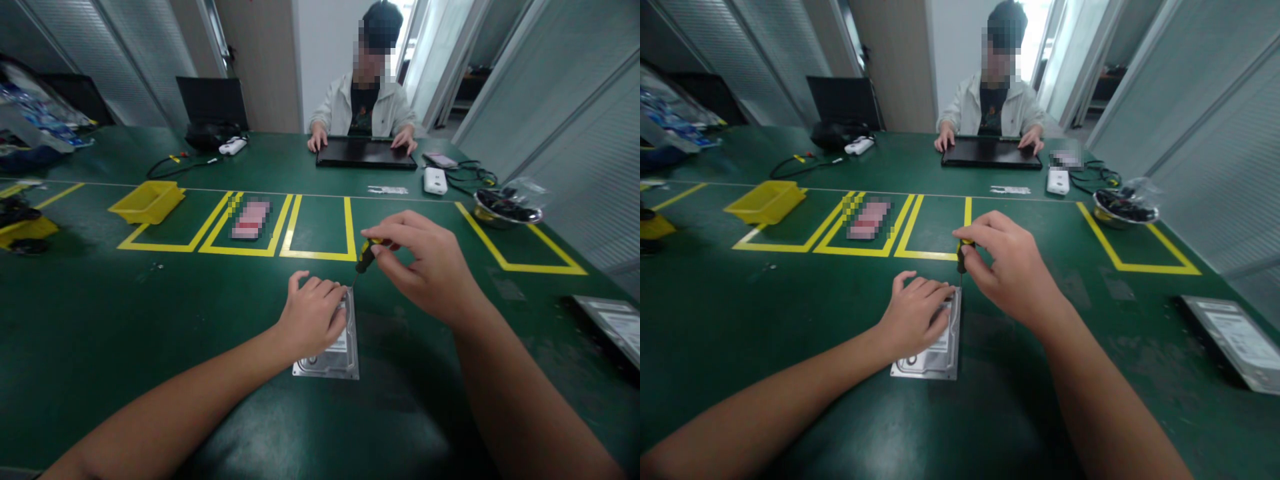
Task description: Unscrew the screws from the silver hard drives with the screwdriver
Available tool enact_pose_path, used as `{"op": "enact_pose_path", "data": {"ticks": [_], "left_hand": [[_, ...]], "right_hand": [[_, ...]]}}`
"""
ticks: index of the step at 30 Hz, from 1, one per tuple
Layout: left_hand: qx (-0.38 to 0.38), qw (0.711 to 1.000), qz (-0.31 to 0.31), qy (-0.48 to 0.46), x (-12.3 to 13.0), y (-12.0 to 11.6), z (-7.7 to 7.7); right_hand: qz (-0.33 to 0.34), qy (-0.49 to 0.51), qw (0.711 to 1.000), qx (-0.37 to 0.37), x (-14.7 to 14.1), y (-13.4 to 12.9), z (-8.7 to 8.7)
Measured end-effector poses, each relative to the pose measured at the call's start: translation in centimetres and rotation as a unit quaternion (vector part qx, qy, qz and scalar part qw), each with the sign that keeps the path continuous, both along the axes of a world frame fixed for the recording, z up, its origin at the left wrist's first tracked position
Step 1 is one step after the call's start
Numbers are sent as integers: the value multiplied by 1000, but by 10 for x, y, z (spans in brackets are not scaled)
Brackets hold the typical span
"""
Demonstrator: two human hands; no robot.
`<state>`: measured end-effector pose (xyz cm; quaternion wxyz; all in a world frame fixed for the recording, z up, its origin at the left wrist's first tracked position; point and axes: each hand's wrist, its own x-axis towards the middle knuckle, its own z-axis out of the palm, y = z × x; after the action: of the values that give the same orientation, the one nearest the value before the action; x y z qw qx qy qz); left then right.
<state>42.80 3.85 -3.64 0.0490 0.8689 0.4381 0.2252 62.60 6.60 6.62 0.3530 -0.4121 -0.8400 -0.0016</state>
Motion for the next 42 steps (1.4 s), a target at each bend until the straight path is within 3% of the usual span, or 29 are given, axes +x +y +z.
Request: {"op": "enact_pose_path", "data": {"ticks": [6, 19, 42], "left_hand": [[1, 1000, -1, -4, 0, 0, 0], [-2, 1000, 2, 8, 0, 0, 1], [-3, 1000, 1, 5, -1, 0, 1]], "right_hand": [[20, 1, 1000, -14, 0, -1, 3], [-15, -8, 1000, -9, -1, -1, 0], [-10, -10, 1000, -8, 0, -1, 2]]}}
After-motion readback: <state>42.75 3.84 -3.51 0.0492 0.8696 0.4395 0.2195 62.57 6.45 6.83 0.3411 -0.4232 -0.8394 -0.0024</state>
